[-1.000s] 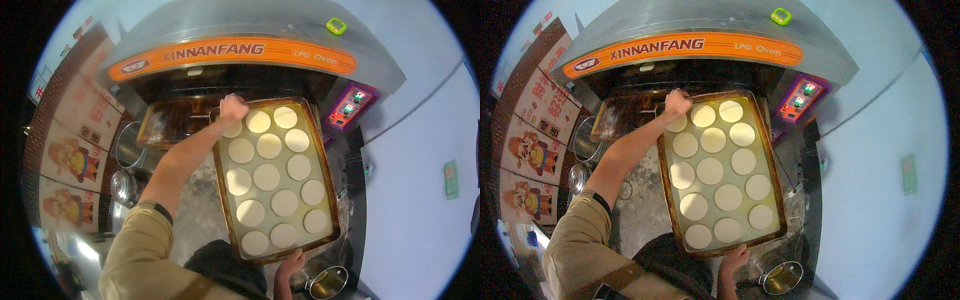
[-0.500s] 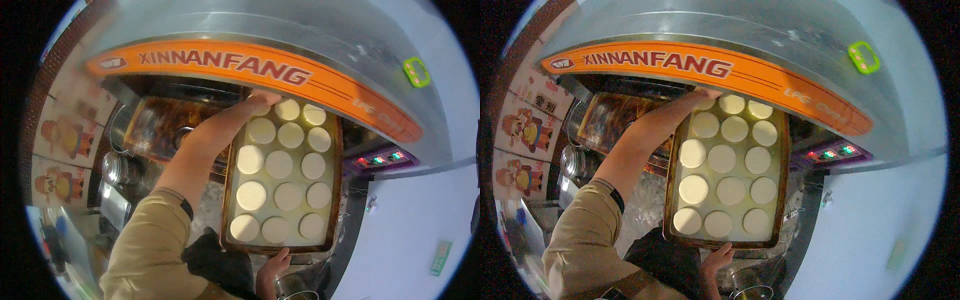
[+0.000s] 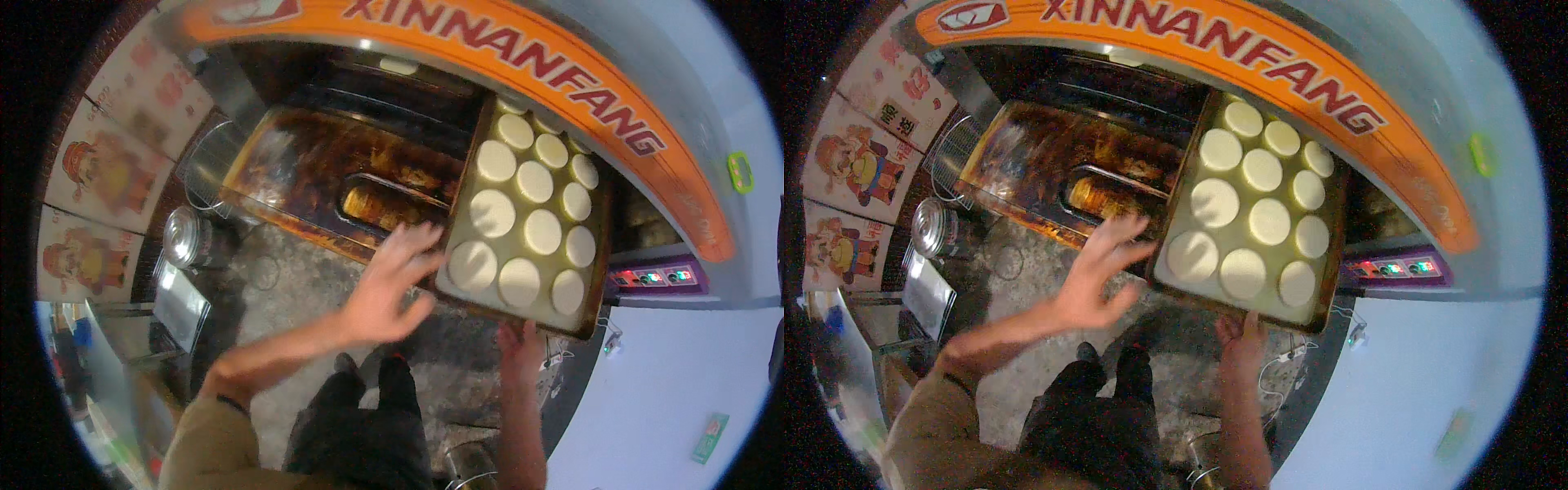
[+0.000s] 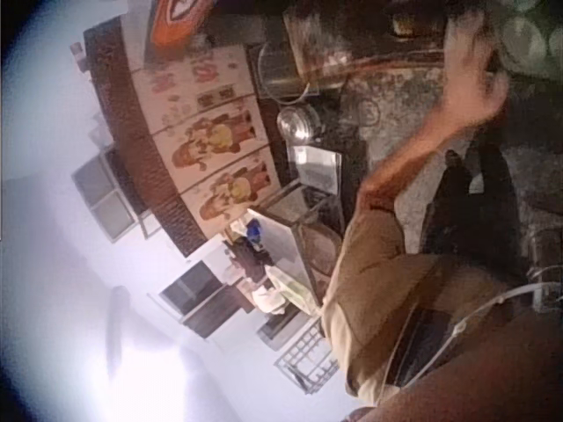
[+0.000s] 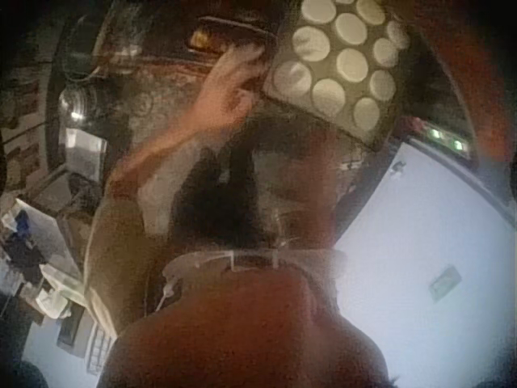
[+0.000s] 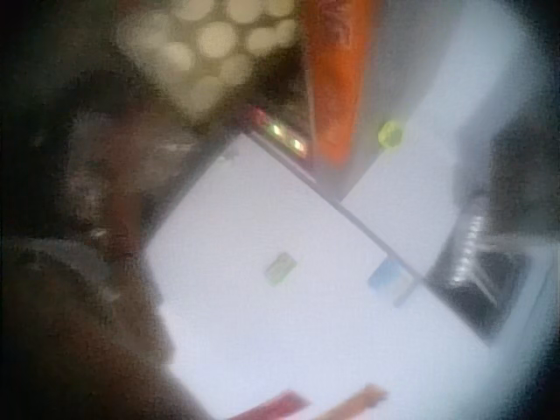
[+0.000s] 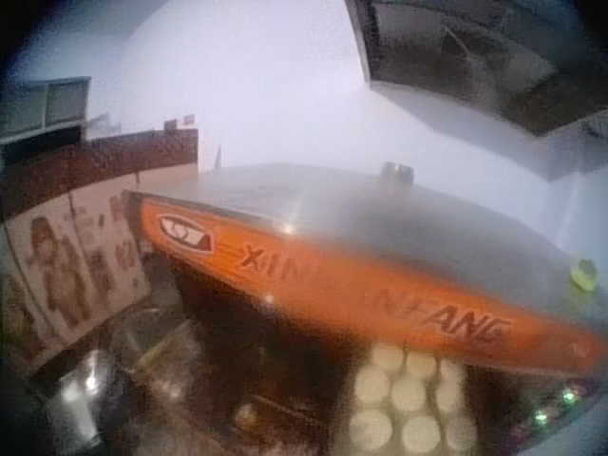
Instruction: The person brushes egg wash onto round dough pieces on baking trays, loads the trays into a commercial oven, sets the timer, and later weighs and bags dough portions on a digital scale.
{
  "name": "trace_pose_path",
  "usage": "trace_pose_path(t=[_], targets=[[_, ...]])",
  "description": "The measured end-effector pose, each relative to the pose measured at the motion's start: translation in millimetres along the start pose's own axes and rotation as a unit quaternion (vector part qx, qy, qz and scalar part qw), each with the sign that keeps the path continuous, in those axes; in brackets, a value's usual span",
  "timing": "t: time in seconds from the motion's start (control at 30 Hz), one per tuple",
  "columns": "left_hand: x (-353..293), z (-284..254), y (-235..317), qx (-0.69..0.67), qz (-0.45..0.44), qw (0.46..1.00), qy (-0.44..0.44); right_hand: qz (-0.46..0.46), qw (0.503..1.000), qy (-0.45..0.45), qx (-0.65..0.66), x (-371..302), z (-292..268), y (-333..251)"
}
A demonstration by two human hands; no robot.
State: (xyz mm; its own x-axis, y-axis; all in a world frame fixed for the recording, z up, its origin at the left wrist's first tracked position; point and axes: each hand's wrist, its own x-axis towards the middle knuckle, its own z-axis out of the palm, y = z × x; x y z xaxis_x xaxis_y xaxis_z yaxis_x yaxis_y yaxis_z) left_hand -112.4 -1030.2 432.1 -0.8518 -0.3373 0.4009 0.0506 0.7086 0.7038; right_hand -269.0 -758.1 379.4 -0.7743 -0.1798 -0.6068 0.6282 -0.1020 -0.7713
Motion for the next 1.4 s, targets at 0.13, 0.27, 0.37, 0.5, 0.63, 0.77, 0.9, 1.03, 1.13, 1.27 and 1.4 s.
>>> trace_pose_path(t=[0.13, 0.27, 0.37, 0.5, 0.63, 0.77, 0.9, 1.03, 1.13, 1.27, 1.4], targets=[[-163, 18, -10, -0.034, -0.077, 0.995, 0.06, 0.007, 0.999, 0.014, 0.045, 59, 41, -26], [-322, 79, -43, -0.001, -0.298, 0.953, 0.059, -0.092, 0.992, -0.043, 0.069, 105, 88, -52], [-418, 106, -59, 0.048, -0.44, 0.896, -0.032, -0.118, 0.987, -0.097, 0.043, 155, 119, -85], [-476, 131, -73, 0.097, -0.457, 0.884, -0.034, -0.171, 0.974, -0.109, -0.101, 219, 147, -122], [-483, 150, -78, 0.074, -0.486, 0.871, -0.022, -0.136, 0.989, -0.06, 0.014, 275, 182, -167], [-479, 165, -77, 0.062, -0.466, 0.883, 0.001, -0.071, 0.994, -0.072, 0.045, 319, 207, -195], [-473, 176, -74, 0.075, -0.48, 0.874, 0.01, -0.064, 0.99, -0.043, 0.12, 343, 230, -209], [-467, 182, -72, 0.057, -0.489, 0.87, -0.009, -0.07, 0.986, -0.008, 0.151, 350, 234, -210], [-466, 187, -68, 0.062, -0.514, 0.856, 0.002, -0.065, 0.98, -0.044, 0.186, 343, 223, -207], [-468, 189, -64, 0.078, -0.519, 0.851, 0.021, -0.113, 0.989, -0.085, -0.041, 312, 226, -195], [-467, 187, -61, 0.069, -0.51, 0.856, 0.041, -0.357, 0.862, -0.096, -0.347, 266, 286, -162]])
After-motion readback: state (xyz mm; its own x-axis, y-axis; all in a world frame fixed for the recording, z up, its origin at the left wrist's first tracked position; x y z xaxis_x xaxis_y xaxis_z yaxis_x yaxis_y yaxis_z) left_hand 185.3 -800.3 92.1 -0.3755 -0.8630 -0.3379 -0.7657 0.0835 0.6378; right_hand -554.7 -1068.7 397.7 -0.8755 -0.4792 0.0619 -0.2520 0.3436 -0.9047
